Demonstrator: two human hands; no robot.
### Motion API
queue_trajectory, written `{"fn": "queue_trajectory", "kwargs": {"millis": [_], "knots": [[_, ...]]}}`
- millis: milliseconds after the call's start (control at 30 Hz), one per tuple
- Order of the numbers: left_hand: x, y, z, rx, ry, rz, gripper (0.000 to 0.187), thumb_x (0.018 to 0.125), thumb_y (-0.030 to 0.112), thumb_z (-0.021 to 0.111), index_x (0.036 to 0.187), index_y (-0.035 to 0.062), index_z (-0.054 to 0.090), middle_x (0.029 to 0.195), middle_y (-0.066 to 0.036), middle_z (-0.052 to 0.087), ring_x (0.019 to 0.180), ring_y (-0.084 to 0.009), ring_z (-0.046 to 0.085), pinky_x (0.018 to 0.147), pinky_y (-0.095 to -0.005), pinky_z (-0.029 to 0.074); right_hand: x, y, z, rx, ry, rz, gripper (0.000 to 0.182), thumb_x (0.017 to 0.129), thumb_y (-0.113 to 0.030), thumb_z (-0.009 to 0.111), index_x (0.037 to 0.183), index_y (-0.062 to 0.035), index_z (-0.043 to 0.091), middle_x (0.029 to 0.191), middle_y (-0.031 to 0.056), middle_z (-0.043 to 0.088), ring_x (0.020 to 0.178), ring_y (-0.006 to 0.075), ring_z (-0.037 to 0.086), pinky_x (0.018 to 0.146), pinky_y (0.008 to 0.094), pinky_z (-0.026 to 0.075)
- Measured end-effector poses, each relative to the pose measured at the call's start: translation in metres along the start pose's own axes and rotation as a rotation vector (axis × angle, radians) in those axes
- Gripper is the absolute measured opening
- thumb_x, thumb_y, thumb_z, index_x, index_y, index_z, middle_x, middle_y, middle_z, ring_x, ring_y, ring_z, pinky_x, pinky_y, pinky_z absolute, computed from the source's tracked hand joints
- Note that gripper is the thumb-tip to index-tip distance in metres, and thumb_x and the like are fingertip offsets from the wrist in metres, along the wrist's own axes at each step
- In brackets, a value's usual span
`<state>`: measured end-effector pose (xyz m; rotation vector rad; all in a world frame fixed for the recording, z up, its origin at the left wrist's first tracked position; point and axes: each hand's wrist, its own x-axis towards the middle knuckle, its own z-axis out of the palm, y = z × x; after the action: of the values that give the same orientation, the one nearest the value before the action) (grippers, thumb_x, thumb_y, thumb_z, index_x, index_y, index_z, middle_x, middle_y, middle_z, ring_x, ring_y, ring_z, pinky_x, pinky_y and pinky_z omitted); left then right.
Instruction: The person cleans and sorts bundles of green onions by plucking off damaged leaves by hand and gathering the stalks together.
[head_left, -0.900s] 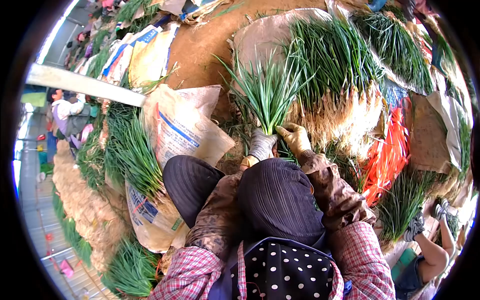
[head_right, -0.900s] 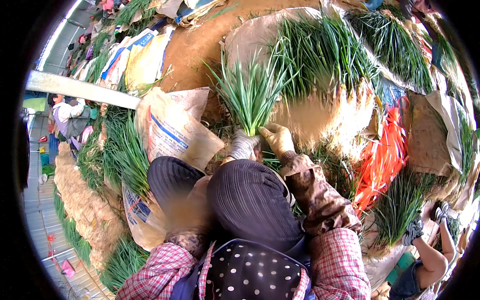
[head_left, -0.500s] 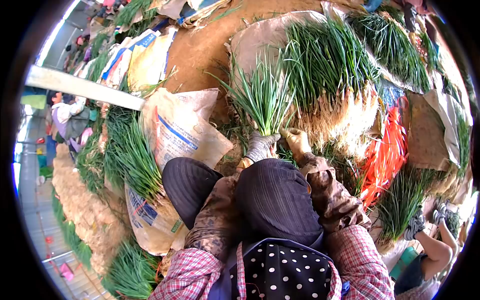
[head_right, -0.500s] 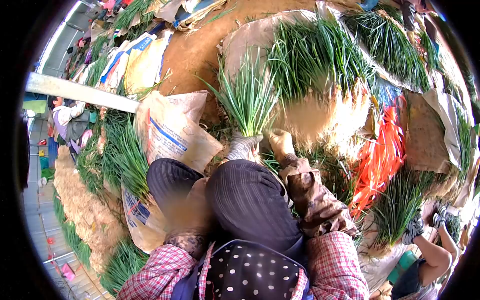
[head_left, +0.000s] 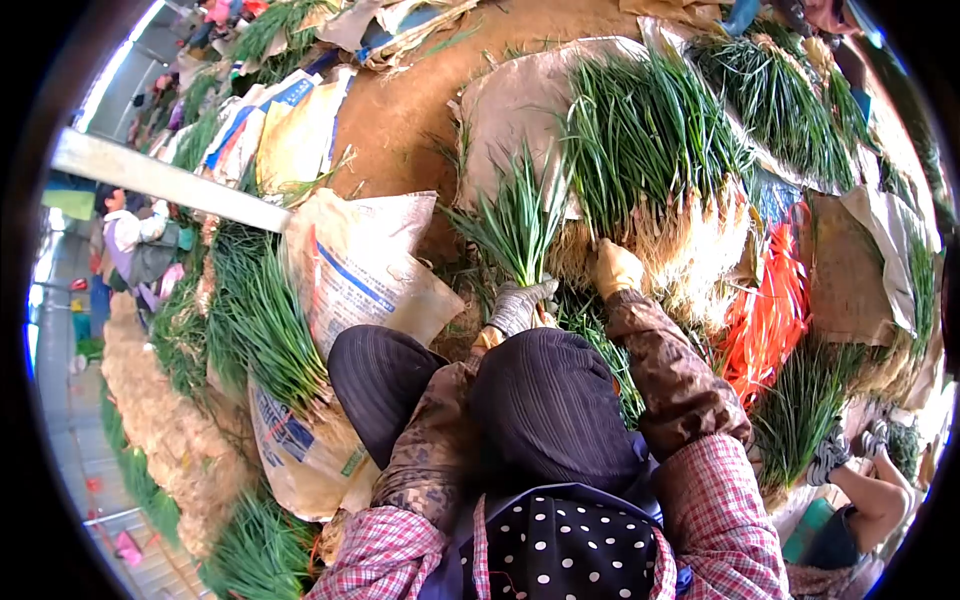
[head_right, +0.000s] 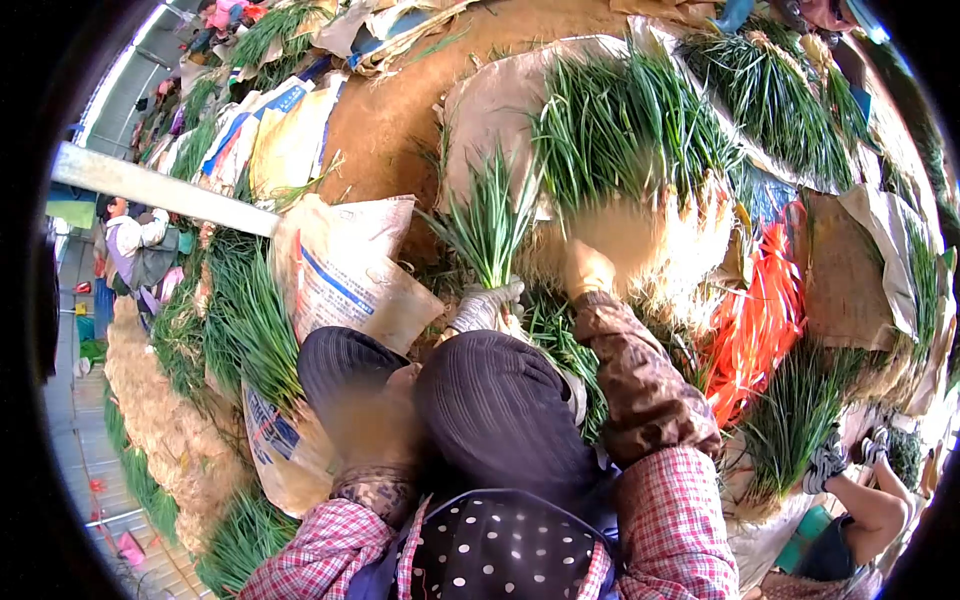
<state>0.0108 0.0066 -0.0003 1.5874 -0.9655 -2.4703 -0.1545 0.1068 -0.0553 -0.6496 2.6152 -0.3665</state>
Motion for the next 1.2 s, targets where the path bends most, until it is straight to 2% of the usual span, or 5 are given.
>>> {"fn": "queue_trajectory", "kwargs": {"millis": [267, 333, 600, 867, 1200], "knots": [[0.032, -0.013, -0.002, 0.27, -0.012, 0.003, 0.031, 0.065, 0.022, 0.083, 0.074, 0.0019, 0.061, 0.056, -0.009, 0.059, 0.037, -0.0186, 0.05, 0.033, -0.0344, 0.042, -0.111, -0.003, -0.011, 0.484, -0.045, -0.582, 0.032, 0.093, -0.034, 0.051, 0.093, -0.0048, 0.064, 0.068, 0.0111, 0.065, 0.058, 0.0231, 0.062, 0.059, 0.035, 0.051], [0.012, -0.005, 0.005, 0.296, 0.061, 0.023, 0.028, 0.068, 0.021, 0.081, 0.072, 0.0011, 0.062, 0.054, -0.01, 0.058, 0.036, -0.0194, 0.051, 0.033, -0.0344, 0.042, -0.112, -0.023, -0.056, 0.739, -0.484, -0.115, 0.056, 0.093, -0.05, 0.043, 0.093, 0.0023, 0.064, 0.081, 0.0162, 0.067, 0.079, 0.0237, 0.063, 0.073, 0.0335, 0.049], [-0.017, 0.026, 0.032, 0.499, 0.255, -0.026, 0.028, 0.075, 0.015, 0.074, 0.082, -0.0029, 0.055, 0.055, -0.014, 0.055, 0.037, -0.0234, 0.05, 0.032, -0.0391, 0.041, -0.059, -0.042, -0.008, 1.09, -0.09, -0.011, 0.044, 0.087, -0.032, 0.064, 0.111, 0.0046, 0.058, 0.1, 0.0143, 0.066, 0.089, 0.0223, 0.061, 0.083, 0.0319, 0.046], [-0.011, 0.012, 0.025, 0.546, 0.232, -0.015, 0.03, 0.074, 0.016, 0.076, 0.088, -0.0019, 0.056, 0.067, -0.014, 0.06, 0.043, -0.0218, 0.053, 0.039, -0.0369, 0.045, -0.06, -0.034, -0.015, 1.373, -0.412, 0.387, 0.034, 0.083, -0.007, 0.064, 0.113, 0.0024, 0.051, 0.073, 0.0095, 0.062, 0.046, 0.0134, 0.052, 0.04, 0.0278, 0.043], [0.012, -0.009, 0.005, 0.294, 0.05, 0.087, 0.035, 0.071, 0.022, 0.079, 0.087, -0.0016, 0.059, 0.065, -0.011, 0.06, 0.049, -0.0215, 0.057, 0.049, -0.0385, 0.049, -0.08, 0.03, 0.014, 0.077, -0.552, -0.169, 0.029, 0.086, -0.039, 0.061, 0.088, -0.0115, 0.069, 0.078, 0.0097, 0.068, 0.067, 0.0178, 0.062, 0.064, 0.0326, 0.053]]}}
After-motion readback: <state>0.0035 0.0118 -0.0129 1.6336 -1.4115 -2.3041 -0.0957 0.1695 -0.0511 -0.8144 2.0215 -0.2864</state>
